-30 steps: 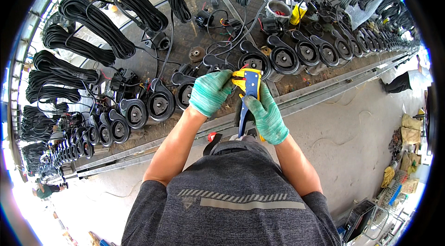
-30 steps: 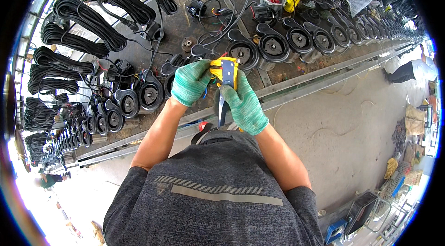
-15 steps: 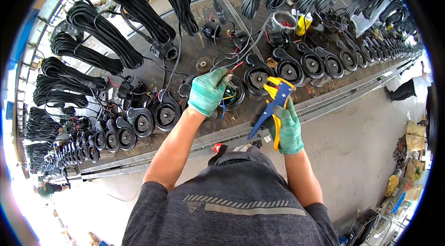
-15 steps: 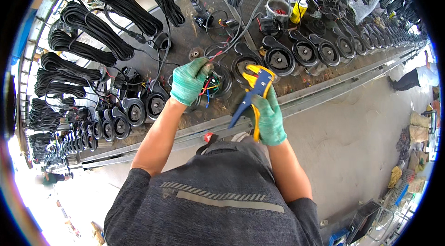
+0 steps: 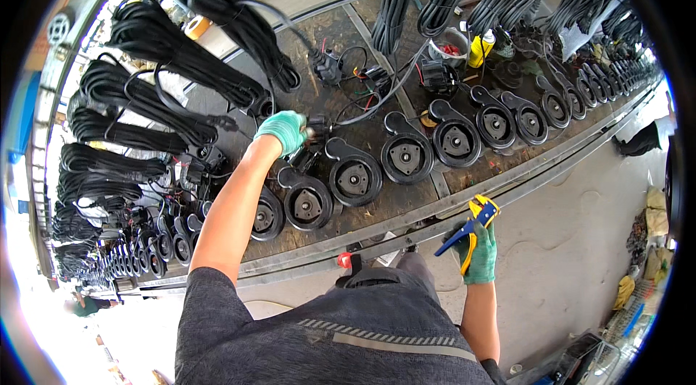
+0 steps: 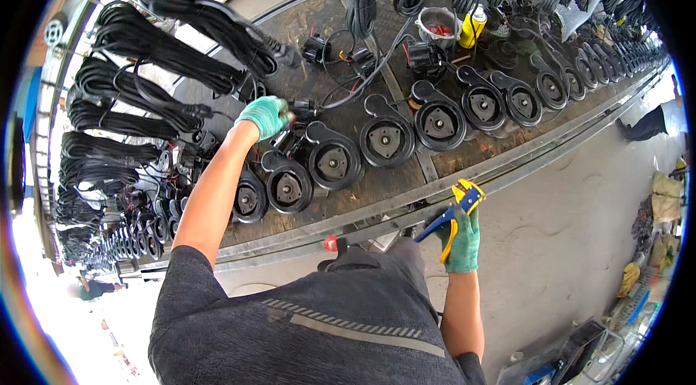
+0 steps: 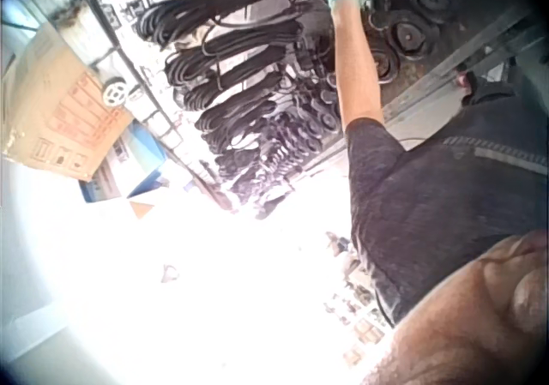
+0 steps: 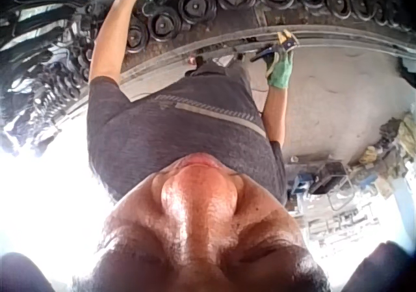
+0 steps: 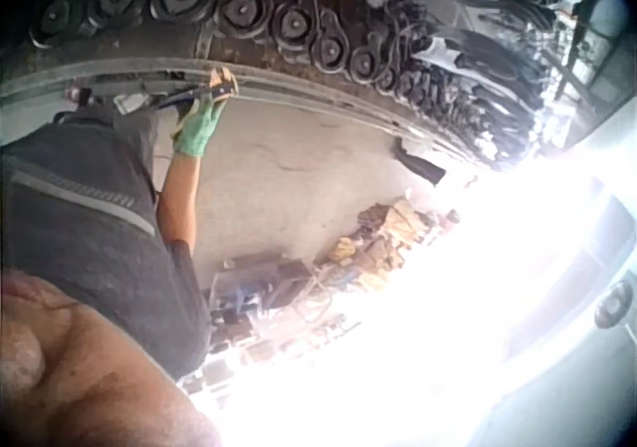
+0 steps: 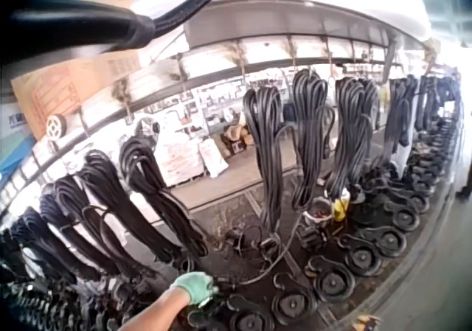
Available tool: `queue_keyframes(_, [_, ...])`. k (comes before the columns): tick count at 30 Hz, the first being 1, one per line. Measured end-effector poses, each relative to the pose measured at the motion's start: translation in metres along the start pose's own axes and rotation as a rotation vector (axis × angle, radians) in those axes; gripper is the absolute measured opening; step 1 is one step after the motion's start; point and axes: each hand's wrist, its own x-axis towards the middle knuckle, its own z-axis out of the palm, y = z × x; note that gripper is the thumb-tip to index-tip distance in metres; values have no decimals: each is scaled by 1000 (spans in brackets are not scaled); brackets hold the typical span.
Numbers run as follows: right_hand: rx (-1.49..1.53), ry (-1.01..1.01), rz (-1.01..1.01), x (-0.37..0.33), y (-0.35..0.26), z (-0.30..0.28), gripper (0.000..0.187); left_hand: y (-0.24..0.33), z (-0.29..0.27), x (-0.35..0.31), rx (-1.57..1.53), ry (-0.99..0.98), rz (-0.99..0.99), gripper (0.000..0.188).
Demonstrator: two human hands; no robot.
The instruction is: The person uses a yellow and blue crimping tool to secure connectors onto the ends of wires attached to circular black components. They repeatedly pick up a wire, insert it into the tool, and crimp it, working along a long table filled with similar parts.
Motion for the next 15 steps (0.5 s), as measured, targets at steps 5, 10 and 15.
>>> queue_keyframes(5, [39, 155, 63, 0, 8, -24, 45, -3, 1, 86, -402, 104, -86, 53])
queue_keyframes(10, [37, 338, 85, -17, 23, -63, 44, -61, 75, 249, -649, 719, -291, 32])
queue_keyframes(15, [81, 501, 100, -44, 42, -120, 42, -96, 108, 322, -752, 594, -575, 40])
